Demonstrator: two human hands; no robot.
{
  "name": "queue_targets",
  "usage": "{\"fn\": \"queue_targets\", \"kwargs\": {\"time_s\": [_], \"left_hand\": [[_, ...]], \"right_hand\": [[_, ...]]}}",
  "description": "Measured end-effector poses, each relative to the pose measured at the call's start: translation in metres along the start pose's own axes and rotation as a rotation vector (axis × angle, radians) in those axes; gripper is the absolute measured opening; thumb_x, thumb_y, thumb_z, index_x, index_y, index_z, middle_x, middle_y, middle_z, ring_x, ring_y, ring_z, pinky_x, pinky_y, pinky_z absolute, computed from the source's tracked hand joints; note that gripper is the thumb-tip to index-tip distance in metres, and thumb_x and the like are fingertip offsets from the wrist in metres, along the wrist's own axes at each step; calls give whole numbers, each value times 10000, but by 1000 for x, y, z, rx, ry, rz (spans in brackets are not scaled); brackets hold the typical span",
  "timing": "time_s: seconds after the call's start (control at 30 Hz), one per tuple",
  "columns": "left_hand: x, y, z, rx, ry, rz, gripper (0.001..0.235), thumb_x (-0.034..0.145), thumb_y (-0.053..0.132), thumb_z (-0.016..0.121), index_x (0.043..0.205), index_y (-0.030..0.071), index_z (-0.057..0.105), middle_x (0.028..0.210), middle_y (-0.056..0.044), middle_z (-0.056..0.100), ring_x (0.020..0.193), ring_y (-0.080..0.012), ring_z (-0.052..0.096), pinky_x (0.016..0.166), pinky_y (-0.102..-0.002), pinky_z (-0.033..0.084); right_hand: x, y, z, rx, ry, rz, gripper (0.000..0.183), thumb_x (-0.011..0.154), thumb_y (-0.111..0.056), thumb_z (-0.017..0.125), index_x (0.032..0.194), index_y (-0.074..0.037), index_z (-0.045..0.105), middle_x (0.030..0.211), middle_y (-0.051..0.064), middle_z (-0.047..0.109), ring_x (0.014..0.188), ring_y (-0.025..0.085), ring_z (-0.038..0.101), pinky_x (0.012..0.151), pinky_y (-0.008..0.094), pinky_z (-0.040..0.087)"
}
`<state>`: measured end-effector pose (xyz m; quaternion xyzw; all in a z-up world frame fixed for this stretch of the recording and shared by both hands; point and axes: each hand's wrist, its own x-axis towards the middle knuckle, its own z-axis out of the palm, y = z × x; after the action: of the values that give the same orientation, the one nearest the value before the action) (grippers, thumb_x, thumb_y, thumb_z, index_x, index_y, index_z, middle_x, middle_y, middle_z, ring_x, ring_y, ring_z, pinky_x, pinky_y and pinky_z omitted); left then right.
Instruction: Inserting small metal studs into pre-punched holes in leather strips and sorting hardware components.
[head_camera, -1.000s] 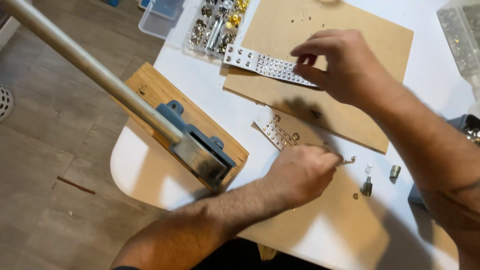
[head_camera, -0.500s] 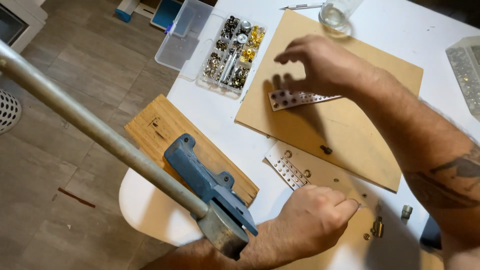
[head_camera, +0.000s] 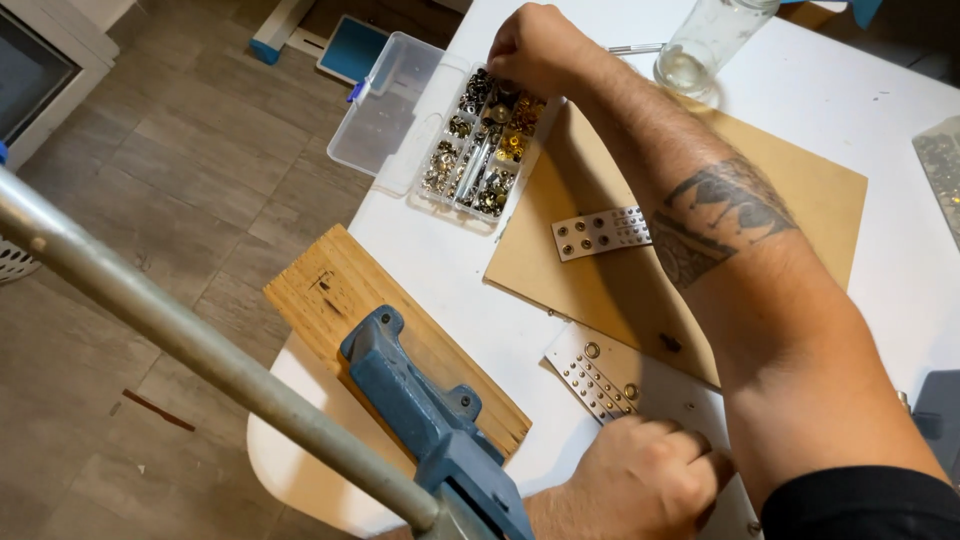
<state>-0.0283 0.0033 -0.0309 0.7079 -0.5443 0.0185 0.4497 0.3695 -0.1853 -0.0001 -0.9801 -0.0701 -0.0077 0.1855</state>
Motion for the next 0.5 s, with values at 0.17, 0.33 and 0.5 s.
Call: {"fn": "queue_targets", "kwargs": {"time_s": [0.17,0.33,0.5], "left_hand": [[-2,1,0,57,51,24,80,820,141,689,892,107,686,714,-53,555,622,-292,542,531,-436,384],[-5,-2,4,-12,36,44,135,792,180,655,768,78,570,750,-73,575,643,-318,552,543,-435,357],[-2,2,-5,-56,-26,19,81,770,110,612,807,67,555,751,-115,584,675,-366,577,572,-475,387]], "right_hand": [[7,-7,2,-48,-79,108,79,927,-223,761,932,-146,776,860,29,748,767,186,658,650,372,511],[1,4,9,-25,4,16,106,1010,-182,650,963,-92,679,946,74,709,817,246,625,665,415,484],[-27,-2,-1,38,59,64,109,1031,-117,553,1011,-73,650,961,93,675,834,244,611,687,404,502]]}}
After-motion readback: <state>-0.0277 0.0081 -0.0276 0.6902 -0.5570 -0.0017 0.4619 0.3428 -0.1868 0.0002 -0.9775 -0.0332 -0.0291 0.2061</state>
